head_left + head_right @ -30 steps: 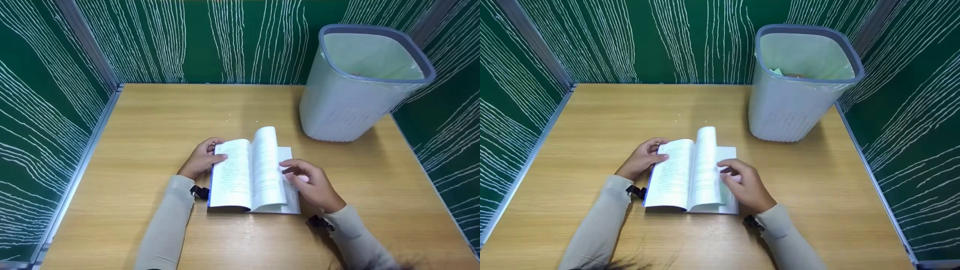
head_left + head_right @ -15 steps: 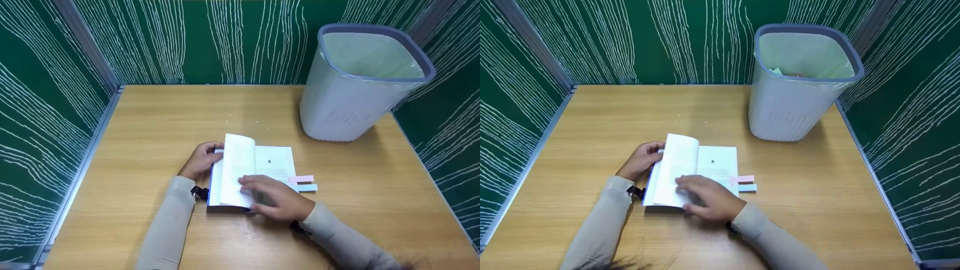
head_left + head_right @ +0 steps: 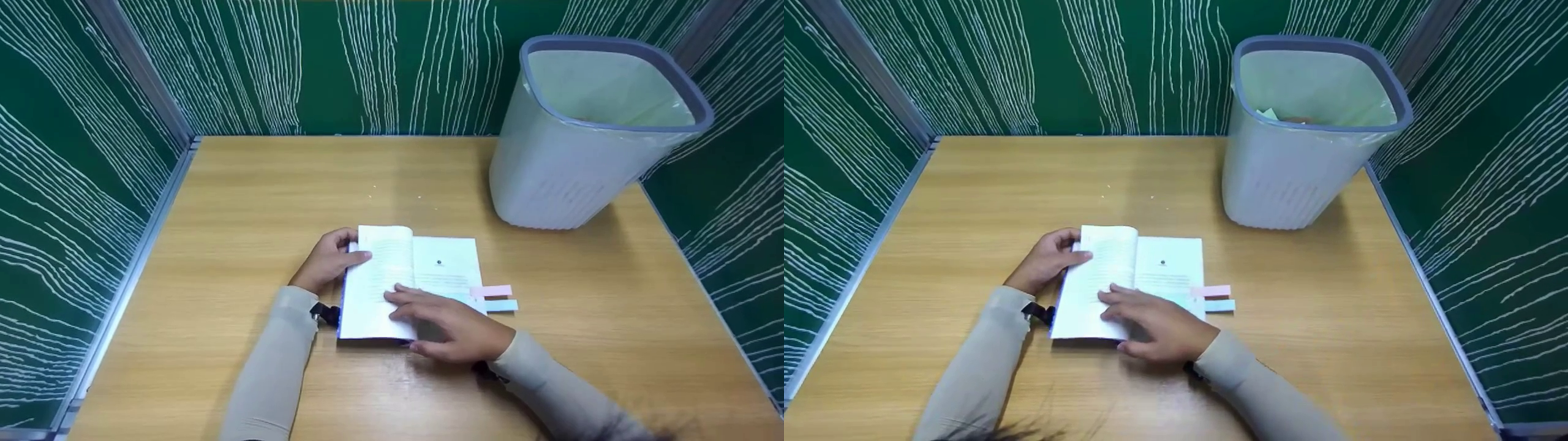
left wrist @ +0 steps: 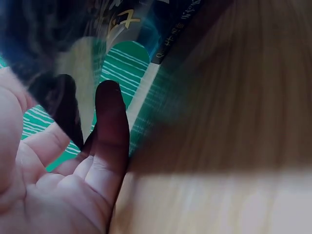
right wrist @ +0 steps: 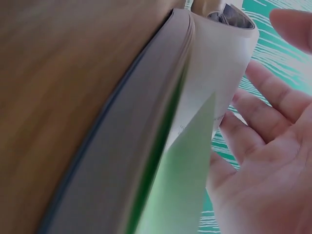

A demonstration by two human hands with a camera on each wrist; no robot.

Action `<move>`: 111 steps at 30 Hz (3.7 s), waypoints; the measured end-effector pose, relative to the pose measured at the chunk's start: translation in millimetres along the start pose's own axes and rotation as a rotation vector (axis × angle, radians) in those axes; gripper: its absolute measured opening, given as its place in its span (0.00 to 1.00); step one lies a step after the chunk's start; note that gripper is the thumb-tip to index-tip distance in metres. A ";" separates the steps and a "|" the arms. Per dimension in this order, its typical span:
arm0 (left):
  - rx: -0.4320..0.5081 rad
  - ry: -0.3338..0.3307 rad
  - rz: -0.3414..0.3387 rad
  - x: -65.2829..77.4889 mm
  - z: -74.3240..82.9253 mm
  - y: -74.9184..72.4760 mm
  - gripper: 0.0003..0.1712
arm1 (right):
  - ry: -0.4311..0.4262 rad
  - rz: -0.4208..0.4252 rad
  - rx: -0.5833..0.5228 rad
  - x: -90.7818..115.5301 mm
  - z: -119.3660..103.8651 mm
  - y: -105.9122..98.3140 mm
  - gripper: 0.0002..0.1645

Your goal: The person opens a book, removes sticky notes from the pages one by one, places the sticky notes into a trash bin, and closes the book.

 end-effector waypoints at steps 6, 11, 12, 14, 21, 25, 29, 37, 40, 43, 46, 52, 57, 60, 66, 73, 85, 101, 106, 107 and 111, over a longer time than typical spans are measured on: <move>0.034 -0.017 -0.007 -1.5 0.1 1.9 0.21 | 0.140 0.022 -0.065 12.3 18.3 -11.0 0.38; 0.104 -0.042 -0.007 -1.6 -1.1 1.2 0.31 | 0.285 0.000 -0.095 25.1 37.6 -12.7 0.44; 0.112 -0.045 -0.005 -1.6 -1.2 0.9 0.34 | 0.301 -0.006 -0.086 26.9 40.2 -12.7 0.45; 0.111 -0.044 0.000 -1.5 -0.6 0.3 0.38 | 0.324 -0.013 -0.072 29.3 43.6 -12.9 0.47; 0.111 -0.032 -0.004 -2.3 -0.5 0.5 0.41 | 0.351 -0.022 -0.064 32.4 47.7 -15.6 0.39; 0.106 -0.044 -0.006 -2.0 -1.9 1.1 0.40 | 0.361 -0.018 -0.078 37.4 50.3 -20.5 0.30; 0.095 -0.048 -0.008 -1.8 -2.1 0.9 0.40 | 0.409 -0.009 -0.116 44.6 55.1 -25.9 0.22; 0.081 -0.033 0.000 -2.1 -2.1 -0.3 0.39 | 0.452 0.068 -0.114 51.0 59.0 -36.2 0.15; 0.085 -0.036 0.002 -1.4 -2.4 -0.1 0.39 | 0.441 0.104 -0.090 51.2 57.9 -39.2 0.14; 0.094 -0.042 0.000 -1.3 -2.2 0.6 0.39 | 0.429 0.140 -0.069 52.0 57.0 -41.9 0.13; 0.111 -0.050 -0.004 -1.6 -2.3 1.5 0.39 | 0.416 0.177 -0.053 53.0 56.1 -44.9 0.12; 0.115 -0.058 -0.008 -1.6 -1.8 2.2 0.39 | 0.416 0.236 -0.062 55.5 54.5 -50.7 0.12; 0.129 -0.064 -0.006 -0.8 -2.3 1.8 0.40 | 0.449 0.276 -0.081 58.5 56.0 -53.6 0.11; 0.133 -0.062 -0.006 -0.7 -2.6 1.9 0.40 | 0.454 0.297 -0.087 59.4 56.2 -55.1 0.10; 0.116 -0.054 -0.004 -0.8 -2.3 1.7 0.39 | 0.427 0.326 -0.078 60.3 55.3 -58.1 0.07; 0.092 -0.059 0.003 -0.9 -3.4 1.2 0.38 | 0.384 0.352 -0.070 61.4 54.7 -61.1 0.06; 0.095 -0.040 -0.006 -1.9 -1.9 1.5 0.39 | 0.323 0.383 -0.083 64.9 52.9 -66.1 0.05; 0.111 -0.056 -0.010 -1.9 -3.5 1.6 0.38 | 0.359 0.405 -0.074 69.2 53.4 -72.2 0.04; 0.119 -0.049 -0.010 -1.7 -4.4 1.2 0.38 | 0.333 0.409 -0.055 69.5 49.9 -78.2 0.05; 0.119 -0.048 -0.008 -1.5 -4.4 1.0 0.38 | 0.332 0.407 -0.052 69.2 49.3 -79.1 0.05; 0.114 -0.053 0.000 -0.3 -4.6 -0.1 0.37 | 0.341 0.400 -0.040 68.5 47.4 -82.1 0.05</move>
Point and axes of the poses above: each hand's wrist, its own x-axis away from the middle knuckle, its own y-axis out of the palm, z = x × y, the point moved 7 cm from there along -x, towards the middle knuckle, and after that the axes turned 4 degrees about -z, right-handed, at the moved point
